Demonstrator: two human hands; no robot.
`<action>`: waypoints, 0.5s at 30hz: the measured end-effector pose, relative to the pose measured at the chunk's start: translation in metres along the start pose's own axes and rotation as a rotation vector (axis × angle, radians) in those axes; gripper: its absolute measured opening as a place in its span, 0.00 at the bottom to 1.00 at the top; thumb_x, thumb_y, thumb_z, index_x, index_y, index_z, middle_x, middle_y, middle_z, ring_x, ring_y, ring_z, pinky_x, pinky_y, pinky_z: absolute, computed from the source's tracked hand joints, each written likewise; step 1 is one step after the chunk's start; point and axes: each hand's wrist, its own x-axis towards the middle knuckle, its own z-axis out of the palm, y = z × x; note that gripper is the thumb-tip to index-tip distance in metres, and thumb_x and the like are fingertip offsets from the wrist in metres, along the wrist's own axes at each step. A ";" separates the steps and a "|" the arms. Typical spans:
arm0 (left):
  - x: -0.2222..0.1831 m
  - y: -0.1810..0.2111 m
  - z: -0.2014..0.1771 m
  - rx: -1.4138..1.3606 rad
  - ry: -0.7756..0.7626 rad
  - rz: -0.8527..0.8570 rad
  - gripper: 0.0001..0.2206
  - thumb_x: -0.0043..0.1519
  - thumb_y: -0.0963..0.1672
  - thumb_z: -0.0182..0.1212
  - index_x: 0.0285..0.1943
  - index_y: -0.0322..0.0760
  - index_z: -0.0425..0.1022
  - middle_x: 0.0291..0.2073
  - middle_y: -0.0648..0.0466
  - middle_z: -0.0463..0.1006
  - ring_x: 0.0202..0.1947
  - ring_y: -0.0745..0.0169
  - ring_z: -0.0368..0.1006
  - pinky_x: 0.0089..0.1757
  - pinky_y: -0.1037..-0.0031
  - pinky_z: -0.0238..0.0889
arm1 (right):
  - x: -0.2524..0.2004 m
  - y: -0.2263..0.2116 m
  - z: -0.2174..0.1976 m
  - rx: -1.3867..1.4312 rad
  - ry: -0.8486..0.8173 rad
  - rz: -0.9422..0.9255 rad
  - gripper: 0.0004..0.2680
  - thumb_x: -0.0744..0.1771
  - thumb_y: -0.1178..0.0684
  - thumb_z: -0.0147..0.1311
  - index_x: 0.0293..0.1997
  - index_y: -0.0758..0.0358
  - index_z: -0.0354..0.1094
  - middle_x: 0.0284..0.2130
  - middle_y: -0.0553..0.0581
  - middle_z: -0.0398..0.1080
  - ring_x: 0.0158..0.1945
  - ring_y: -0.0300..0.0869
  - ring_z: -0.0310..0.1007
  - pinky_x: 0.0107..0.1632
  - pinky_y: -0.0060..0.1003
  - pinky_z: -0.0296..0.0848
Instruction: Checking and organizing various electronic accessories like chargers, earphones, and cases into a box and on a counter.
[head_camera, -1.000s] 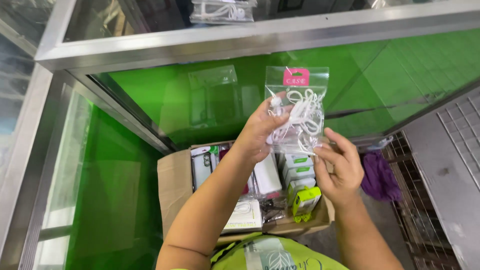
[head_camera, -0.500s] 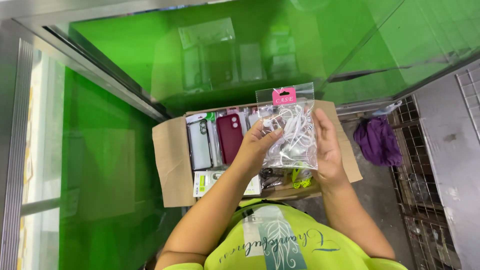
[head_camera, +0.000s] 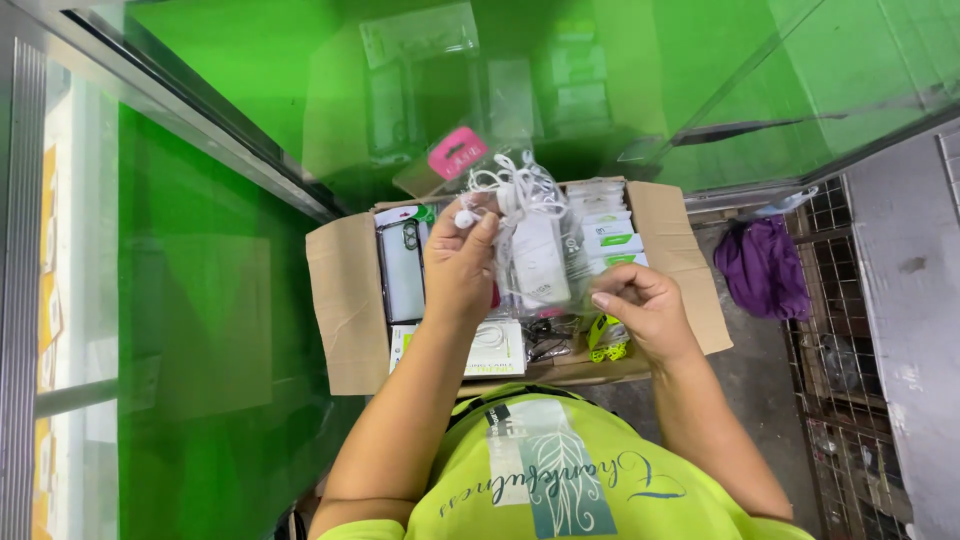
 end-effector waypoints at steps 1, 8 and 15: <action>0.001 0.000 -0.001 -0.013 0.019 0.025 0.13 0.67 0.35 0.59 0.61 0.29 0.72 0.53 0.45 0.80 0.55 0.56 0.76 0.58 0.65 0.69 | -0.001 0.000 -0.001 -0.002 -0.011 0.048 0.07 0.65 0.67 0.61 0.46 0.70 0.72 0.40 0.55 0.74 0.45 0.37 0.75 0.51 0.33 0.75; 0.007 0.000 -0.014 -0.133 0.071 -0.053 0.12 0.67 0.36 0.56 0.59 0.30 0.71 0.52 0.43 0.79 0.52 0.52 0.76 0.54 0.60 0.70 | -0.008 -0.012 0.009 0.051 -0.068 0.114 0.06 0.65 0.67 0.59 0.45 0.70 0.72 0.37 0.56 0.75 0.40 0.38 0.75 0.46 0.32 0.75; 0.007 -0.003 -0.032 -0.428 -0.022 -0.152 0.14 0.61 0.47 0.52 0.52 0.35 0.70 0.38 0.50 0.77 0.39 0.57 0.73 0.44 0.66 0.67 | -0.023 -0.098 0.088 -0.522 -0.361 -0.248 0.10 0.59 0.67 0.63 0.41 0.64 0.76 0.37 0.55 0.76 0.39 0.40 0.78 0.41 0.34 0.76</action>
